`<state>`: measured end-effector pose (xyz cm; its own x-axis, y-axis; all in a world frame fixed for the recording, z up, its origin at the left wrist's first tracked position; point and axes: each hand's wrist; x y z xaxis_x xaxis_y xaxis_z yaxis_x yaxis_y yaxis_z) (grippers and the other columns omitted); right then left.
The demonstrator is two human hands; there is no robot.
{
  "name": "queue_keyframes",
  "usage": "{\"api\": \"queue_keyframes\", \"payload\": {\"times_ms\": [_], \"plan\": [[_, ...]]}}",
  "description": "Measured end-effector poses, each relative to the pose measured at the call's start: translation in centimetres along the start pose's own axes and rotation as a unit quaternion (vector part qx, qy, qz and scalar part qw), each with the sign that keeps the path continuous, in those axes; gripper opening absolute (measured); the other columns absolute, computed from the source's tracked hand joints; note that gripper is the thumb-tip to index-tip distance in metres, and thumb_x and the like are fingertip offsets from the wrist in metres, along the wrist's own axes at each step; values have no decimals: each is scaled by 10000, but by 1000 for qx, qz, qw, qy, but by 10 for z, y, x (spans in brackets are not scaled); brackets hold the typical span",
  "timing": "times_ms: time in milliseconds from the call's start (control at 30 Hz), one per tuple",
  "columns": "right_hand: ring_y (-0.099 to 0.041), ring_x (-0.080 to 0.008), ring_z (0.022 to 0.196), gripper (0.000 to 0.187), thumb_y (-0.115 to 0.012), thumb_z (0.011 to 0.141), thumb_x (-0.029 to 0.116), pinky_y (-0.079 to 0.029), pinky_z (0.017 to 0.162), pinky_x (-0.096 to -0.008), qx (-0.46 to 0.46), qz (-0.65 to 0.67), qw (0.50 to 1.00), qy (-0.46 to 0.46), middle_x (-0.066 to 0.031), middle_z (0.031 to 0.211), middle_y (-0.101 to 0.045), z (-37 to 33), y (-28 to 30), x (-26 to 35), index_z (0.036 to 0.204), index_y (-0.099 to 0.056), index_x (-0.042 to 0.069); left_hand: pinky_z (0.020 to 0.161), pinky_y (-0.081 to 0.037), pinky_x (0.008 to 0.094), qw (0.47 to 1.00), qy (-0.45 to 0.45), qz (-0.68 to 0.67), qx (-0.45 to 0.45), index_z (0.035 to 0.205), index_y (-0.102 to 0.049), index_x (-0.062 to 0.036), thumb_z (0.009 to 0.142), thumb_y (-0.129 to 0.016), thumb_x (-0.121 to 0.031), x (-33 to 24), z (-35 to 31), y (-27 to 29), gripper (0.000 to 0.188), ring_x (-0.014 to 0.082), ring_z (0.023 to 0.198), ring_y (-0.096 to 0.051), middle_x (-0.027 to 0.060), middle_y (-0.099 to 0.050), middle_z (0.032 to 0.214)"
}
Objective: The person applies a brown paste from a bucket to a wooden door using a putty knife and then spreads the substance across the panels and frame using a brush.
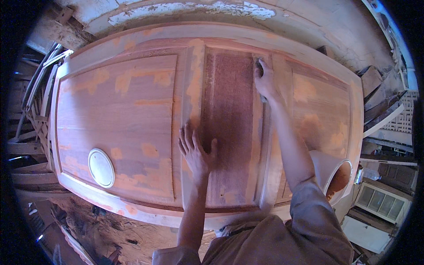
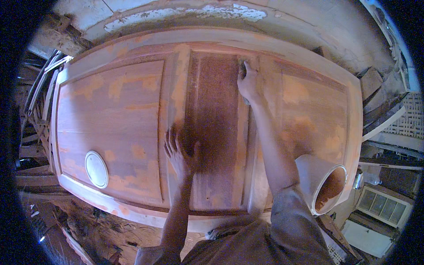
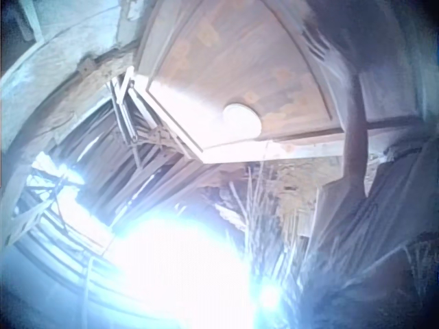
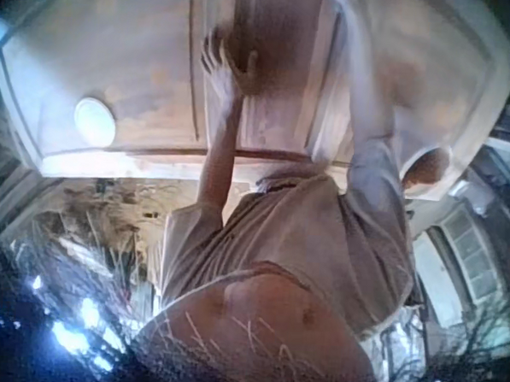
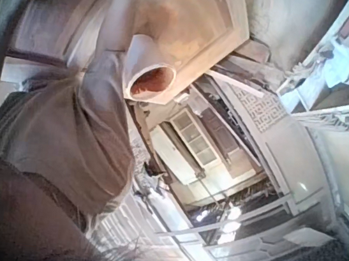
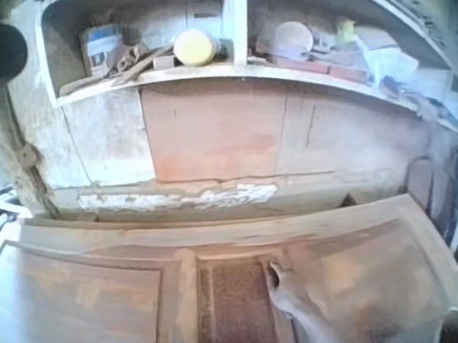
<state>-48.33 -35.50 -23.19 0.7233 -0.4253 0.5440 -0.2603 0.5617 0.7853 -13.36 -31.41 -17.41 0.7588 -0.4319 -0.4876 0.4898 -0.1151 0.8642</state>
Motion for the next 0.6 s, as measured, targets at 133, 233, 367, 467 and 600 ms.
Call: {"api": "queue_keyframes", "payload": {"times_ms": [133, 233, 367, 467, 600], "plan": [[-674, -431, 911, 453, -511, 959, 265, -528, 842, -525, 56, -70, 994, -57, -262, 1023, -686, 10, -3, 16, 1359, -539, 54, 1171, -180, 588, 1000, 7, -3, 3, 1385, -437, 27, 869, -668, -436, 3, 1, 3, 730, 424, 1469, -223, 227, -330, 1544], [-674, -428, 898, 443, -508, 954, 262, -526, 828, -536, 63, -100, 991, -62, -260, 977, -691, 7, -3, 16, 1343, -545, 54, 1169, -181, 592, 1000, 9, 4, 4, 1382, -440, 21, 874, -663, -434, 3, 0, 2, 717, 428, 1467, -225, 228, -334, 1541], [-671, -430, 887, 423, -504, 954, 230, -523, 822, -541, 53, -66, 994, -62, -258, 940, -690, 7, -2, 16, 1334, -540, 47, 1172, -197, 577, 1000, 2, -4, -14, 1397, -442, -24, 858, -677, -447, 1, 2, 2, 724, 424, 1443, -278, 206, -376, 1525], [-667, -432, 889, 412, -498, 957, 199, -517, 839, -542, 81, -93, 991, -57, -255, 956, -689, 8, 7, 46, 1336, -535, 42, 1175, -187, 578, 1000, 1, -9, -16, 1405, -433, -24, 856, -680, -445, 6, 1, 5, 734, 422, 1449, -266, 207, -368, 1530], [-663, -433, 908, 398, -489, 962, 191, -511, 865, -538, 44, -100, 993, -45, -257, 996, -687, 12, -5, 19, 1323, -541, 34, 1170, -176, 591, 1000, 4, -20, 1, 1407, -427, 0, 879, -655, -430, -1, 1, 1, 717, 437, 1462, -227, 224, -334, 1542]]}}
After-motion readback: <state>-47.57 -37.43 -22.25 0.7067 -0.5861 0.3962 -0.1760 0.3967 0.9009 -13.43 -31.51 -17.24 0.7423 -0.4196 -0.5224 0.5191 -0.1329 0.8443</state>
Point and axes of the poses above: each hand's wrist, its own z-axis towards the middle knuckle, its own y-axis out of the back of the hand, x = y × z
